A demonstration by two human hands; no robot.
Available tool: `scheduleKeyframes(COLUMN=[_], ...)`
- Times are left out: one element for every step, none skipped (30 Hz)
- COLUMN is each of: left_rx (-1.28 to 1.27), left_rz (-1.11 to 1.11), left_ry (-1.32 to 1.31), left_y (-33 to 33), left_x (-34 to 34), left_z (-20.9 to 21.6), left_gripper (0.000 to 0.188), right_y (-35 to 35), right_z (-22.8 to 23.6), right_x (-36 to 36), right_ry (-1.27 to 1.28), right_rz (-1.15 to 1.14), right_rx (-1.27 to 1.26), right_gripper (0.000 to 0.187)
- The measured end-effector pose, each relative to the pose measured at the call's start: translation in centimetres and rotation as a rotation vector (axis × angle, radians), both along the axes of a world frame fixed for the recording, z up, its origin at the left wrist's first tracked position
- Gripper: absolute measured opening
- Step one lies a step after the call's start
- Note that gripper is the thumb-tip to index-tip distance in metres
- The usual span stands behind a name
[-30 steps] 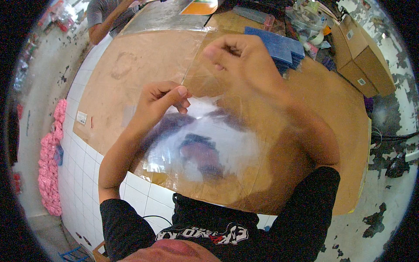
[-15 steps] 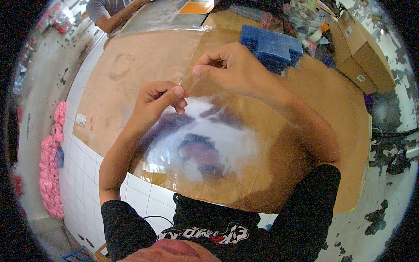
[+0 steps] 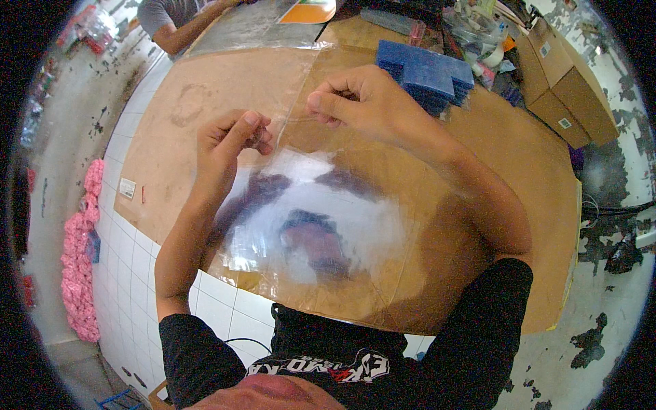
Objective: The person peels individual clear plastic sheets from a stack, separates them, and places them onto a large plastic base on a table.
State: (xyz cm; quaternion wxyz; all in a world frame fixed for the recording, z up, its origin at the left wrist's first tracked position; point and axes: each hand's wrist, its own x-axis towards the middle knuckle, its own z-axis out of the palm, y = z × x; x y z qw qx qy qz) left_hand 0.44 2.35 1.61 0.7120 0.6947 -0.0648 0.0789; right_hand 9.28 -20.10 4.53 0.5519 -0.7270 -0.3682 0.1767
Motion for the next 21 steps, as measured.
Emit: scheduleKeyframes(left_rx=[-0.003, -0.005, -0.008, -0.012, -0.019, -0.031, -0.042, -0.052, -0.068, -0.085, -0.102, -0.110, -0.117, -0.126, -0.124, -0.123, -0.119, -0.116, -0.114, -0.114, -0.104], left_rz=[0.023, 0.047, 0.063, 0.079, 0.093, 0.109, 0.126, 0.144, 0.156, 0.168, 0.179, 0.178, 0.177, 0.175, 0.173, 0.171, 0.172, 0.156, 0.140, 0.122, 0.098], left_ry=[-0.014, -0.029, -0.039, -0.050, -0.061, -0.064, -0.067, -0.068, -0.067, -0.066, -0.065, -0.068, -0.070, -0.074, -0.064, -0.055, -0.047, -0.050, -0.053, -0.055, -0.046], left_y=[0.0, 0.1, 0.2, 0.2, 0.2, 0.2, 0.1, 0.2, 0.3, 0.4, 0.5, 0.5, 0.6, 0.7, 0.6, 0.6, 0.6, 0.6, 0.6, 0.5, 0.5], left_x=[0.0, 0.0, 0.0, 0.0, 0.1, 0.1, 0.2, 0.3, 0.3, 0.3, 0.4, 0.4, 0.4, 0.5, 0.5, 0.5, 0.5, 0.5, 0.5, 0.5, 0.5], left_z=[-0.1, 0.0, 0.0, 0.0, 0.0, 0.0, 0.1, 0.1, 0.1, 0.1, 0.1, 0.2, 0.2, 0.2, 0.2, 0.1, 0.2, 0.2, 0.2, 0.1, 0.0], left_gripper=[0.025, 0.025, 0.026, 0.026, 0.027, 0.028, 0.028, 0.029, 0.030, 0.030, 0.031, 0.031, 0.031, 0.032, 0.032, 0.032, 0.032, 0.032, 0.032, 0.032, 0.031], right_y=[0.0, 0.1, 0.1, 0.1, -0.1, -0.4, -0.5, -0.5, -0.4, -0.3, -0.3, -0.3, -0.3, -0.2, -0.2, -0.1, 0.0, 0.0, 0.0, 0.0, -0.1], right_z=[0.0, 0.1, 0.3, 0.5, 0.6, 0.7, 0.8, 1.0, 1.4, 1.6, 1.5, 1.4, 1.2, 1.1, 1.0, 0.9, 0.8, 0.7, 0.7, 0.7, 0.7], right_x=[-0.1, -0.2, -0.3, -0.4, -0.2, 0.1, 0.2, 0.1, -0.2, -0.3, -0.3, -0.3, -0.3, -0.3, -0.3, -0.4, -0.3, -0.3, -0.2, -0.2, -0.1], right_ry=[-0.002, 0.009, 0.019, 0.029, 0.071, 0.113, 0.154, 0.173, 0.192, 0.210, 0.177, 0.144, 0.111, 0.114, 0.118, 0.121, 0.106, 0.091, 0.076, 0.077, 0.079], right_rz=[-0.019, -0.051, -0.084, -0.117, -0.110, -0.104, -0.097, -0.102, -0.106, -0.110, -0.109, -0.107, -0.106, -0.125, -0.145, -0.164, -0.183, -0.202, -0.220, -0.227, -0.234], right_rx=[-0.007, -0.002, 0.003, 0.008, 0.024, 0.039, 0.053, 0.055, 0.056, 0.057, 0.051, 0.044, 0.038, 0.060, 0.082, 0.104, 0.122, 0.140, 0.159, 0.174, 0.190], right_gripper=[0.032, 0.034, 0.035, 0.036, 0.036, 0.037, 0.037, 0.036, 0.036, 0.035, 0.034, 0.034, 0.034, 0.032, 0.030, 0.029, 0.028, 0.026, 0.025, 0.025, 0.025])
